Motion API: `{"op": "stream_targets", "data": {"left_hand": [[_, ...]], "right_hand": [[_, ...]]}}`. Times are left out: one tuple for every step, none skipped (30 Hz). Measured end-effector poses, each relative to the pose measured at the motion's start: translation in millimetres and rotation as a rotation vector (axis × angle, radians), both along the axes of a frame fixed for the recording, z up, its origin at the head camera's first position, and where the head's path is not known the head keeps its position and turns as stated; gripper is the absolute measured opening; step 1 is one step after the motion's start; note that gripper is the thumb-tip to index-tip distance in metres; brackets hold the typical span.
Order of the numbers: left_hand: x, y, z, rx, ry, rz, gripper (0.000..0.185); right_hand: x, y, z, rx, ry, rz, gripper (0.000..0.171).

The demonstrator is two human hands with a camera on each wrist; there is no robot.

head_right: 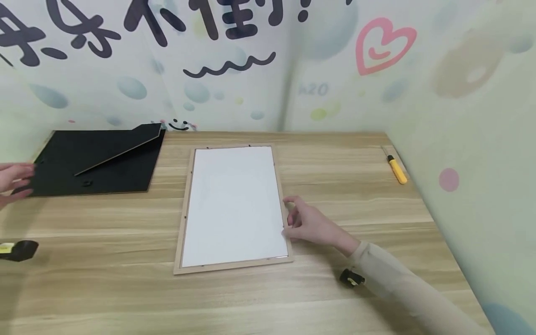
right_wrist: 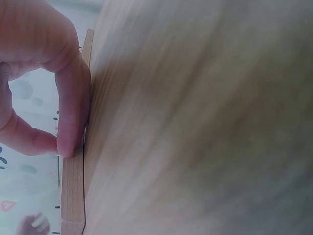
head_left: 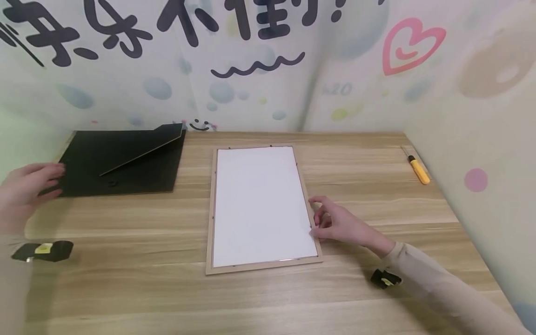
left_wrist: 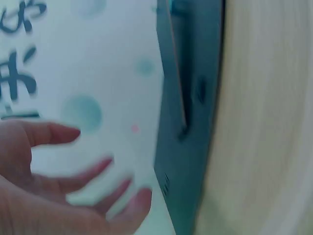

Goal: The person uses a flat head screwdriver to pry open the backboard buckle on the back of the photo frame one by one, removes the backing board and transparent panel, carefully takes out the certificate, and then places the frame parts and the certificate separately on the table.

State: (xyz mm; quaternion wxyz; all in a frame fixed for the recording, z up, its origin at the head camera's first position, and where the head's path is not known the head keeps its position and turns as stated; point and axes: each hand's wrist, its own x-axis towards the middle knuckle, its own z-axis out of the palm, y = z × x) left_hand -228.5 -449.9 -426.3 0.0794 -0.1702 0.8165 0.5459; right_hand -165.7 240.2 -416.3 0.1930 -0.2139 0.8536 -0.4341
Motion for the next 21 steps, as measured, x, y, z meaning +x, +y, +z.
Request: {"op": "stream_targets", "data": {"left_hand": [[1.7,16,7.9,-0.002,0.048,-0.084,0.034],[2.5,33,15.9,0.007,0.084,-0.151,0.032],[4.7,52,26.1,0.028,0.111,-0.238,0.03],[8.6,73,38.5,0.059,0.121,-0.309,0.027],[12.7,95,49.9,0.086,0.127,-0.372,0.025],[16.5,116,60.0,0.109,0.128,-0.414,0.022],[16.5,130,61.5,0.132,0.125,-0.442,0.02],[16.4,145,61.7,0.116,0.113,-0.471,0.022],[16.3,159,61.0,0.097,0.096,-0.5,0.025],[15.9,174,59.5,0.07,0.07,-0.527,0.03],[15.9,189,57.9,0.02,0.044,-0.557,0.035],[15.6,202,55.9,-0.01,0.02,-0.582,0.039],[14.9,214,52.9,-0.029,0.003,-0.611,0.042],[14.1,225,49.8,-0.029,-0.012,-0.631,0.043],[13.4,234,47.3,-0.03,-0.024,-0.647,0.043],[12.8,242,45.3,-0.028,-0.029,-0.659,0.043],[11.8,249,43.3,-0.015,-0.03,-0.667,0.045],[10.3,255,41.4,0.007,-0.032,-0.668,0.047],[8.7,260,39.2,0.032,-0.035,-0.667,0.048],[7.1,264,37.2,0.06,-0.037,-0.667,0.051],[5.5,268,35.3,0.084,-0.043,-0.668,0.054]], "right_hand": [[-0.1,-1,0.3,0.004,-0.001,-0.004,0.07],[-0.4,-1,0.2,0.009,0.004,-0.009,0.07],[-0.8,-2,0.2,0.015,0.01,-0.015,0.069],[-1.5,-2,-0.1,0.024,0.024,-0.021,0.069],[-2.5,-3,-0.3,0.019,0.037,-0.03,0.07],[-3.5,-5,-0.2,0.017,0.052,-0.048,0.07],[-4.5,-7,0.1,0.008,0.07,-0.07,0.07],[-5.8,-9,0.9,-0.009,0.086,-0.094,0.071],[-6.8,-12,2.4,-0.024,0.103,-0.118,0.071],[-7.9,-15,3.9,-0.039,0.122,-0.138,0.071],[-9.1,-18,5.6,-0.06,0.141,-0.153,0.071],[-10.1,-22,7.5,-0.069,0.161,-0.165,0.07],[-11.0,-26,9.6,-0.078,0.18,-0.165,0.068],[-11.8,-29,11.5,-0.084,0.193,-0.161,0.067],[-12.4,-33,13.3,-0.087,0.21,-0.152,0.066],[-12.8,-38,14.6,-0.093,0.224,-0.14,0.064],[-12.9,-41,15.6,-0.098,0.231,-0.129,0.062],[-12.6,-45,16.6,-0.102,0.23,-0.119,0.061],[-12.2,-49,17.2,-0.107,0.226,-0.111,0.059],[-11.6,-53,17.6,-0.113,0.218,-0.101,0.058],[-11.3,-57,17.5,-0.116,0.214,-0.089,0.057]]}}
